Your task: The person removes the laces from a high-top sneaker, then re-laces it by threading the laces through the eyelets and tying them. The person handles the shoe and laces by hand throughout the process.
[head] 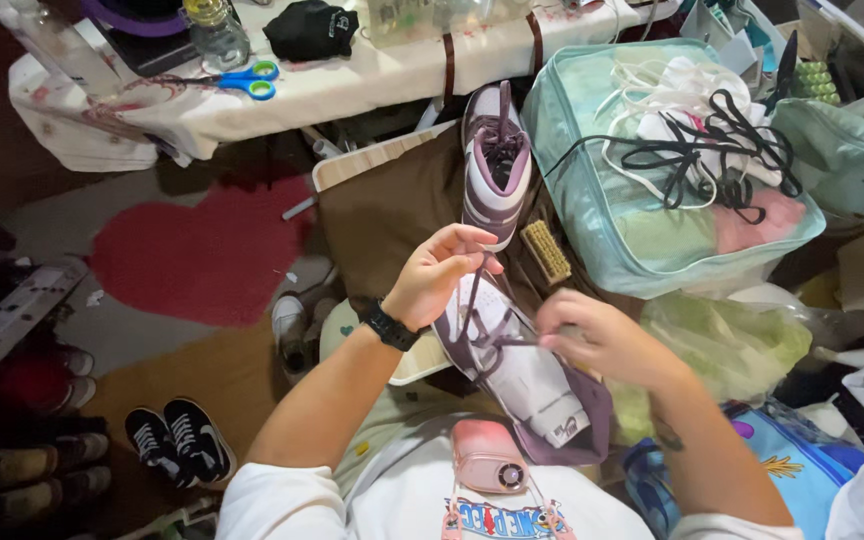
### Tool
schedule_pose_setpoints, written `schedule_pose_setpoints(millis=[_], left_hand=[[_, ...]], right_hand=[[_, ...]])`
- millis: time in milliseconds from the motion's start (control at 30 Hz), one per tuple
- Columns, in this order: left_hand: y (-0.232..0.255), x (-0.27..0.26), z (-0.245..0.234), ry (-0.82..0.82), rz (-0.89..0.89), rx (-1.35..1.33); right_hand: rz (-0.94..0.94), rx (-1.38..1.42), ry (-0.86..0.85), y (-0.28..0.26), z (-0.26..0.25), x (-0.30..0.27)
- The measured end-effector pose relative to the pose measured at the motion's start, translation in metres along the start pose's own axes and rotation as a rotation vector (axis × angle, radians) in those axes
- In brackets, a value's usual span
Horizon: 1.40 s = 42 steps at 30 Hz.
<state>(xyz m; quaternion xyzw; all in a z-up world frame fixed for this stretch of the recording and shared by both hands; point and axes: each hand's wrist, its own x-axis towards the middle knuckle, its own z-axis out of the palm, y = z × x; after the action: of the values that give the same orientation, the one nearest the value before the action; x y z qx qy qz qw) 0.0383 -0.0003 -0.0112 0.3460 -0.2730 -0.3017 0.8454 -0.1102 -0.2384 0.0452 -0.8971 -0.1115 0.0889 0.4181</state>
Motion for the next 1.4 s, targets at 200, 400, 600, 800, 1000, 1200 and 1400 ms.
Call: schedule_pose_setpoints(millis=[200, 400, 600, 800, 1000, 1200, 1400], left_hand=[[-0.012, -0.007, 0.002, -0.094, -0.031, -0.018], [-0.017, -0.011, 0.015, -0.200, -0.027, 0.036], [-0.013, -0.012, 0.013, -0.205, 0.043, 0.082], [-0.016, -0.013, 0.005, -0.188, 0.052, 0.044], [-0.023, -0.014, -0.002, -0.188, 0.048, 0.004], [-0.027, -0.010, -0.007, -0.159, 0.070, -0.027], [-0.030, -0.007, -0.010, -0.137, 0.068, -0.039]], right_hand=[[0.137, 0.041, 0.128, -0.031, 0.005, -0.036], [-0.025, -0.462, 0.151, -0.064, 0.062, -0.009], [-0.088, -0.502, 0.158, -0.057, 0.079, -0.007], [0.022, -0.178, -0.069, -0.046, 0.058, -0.047], [0.321, -0.022, -0.006, 0.002, 0.007, -0.126], [0.860, 0.497, 0.372, 0.096, -0.041, -0.254], [1.221, -0.041, 0.716, 0.171, -0.066, -0.321]])
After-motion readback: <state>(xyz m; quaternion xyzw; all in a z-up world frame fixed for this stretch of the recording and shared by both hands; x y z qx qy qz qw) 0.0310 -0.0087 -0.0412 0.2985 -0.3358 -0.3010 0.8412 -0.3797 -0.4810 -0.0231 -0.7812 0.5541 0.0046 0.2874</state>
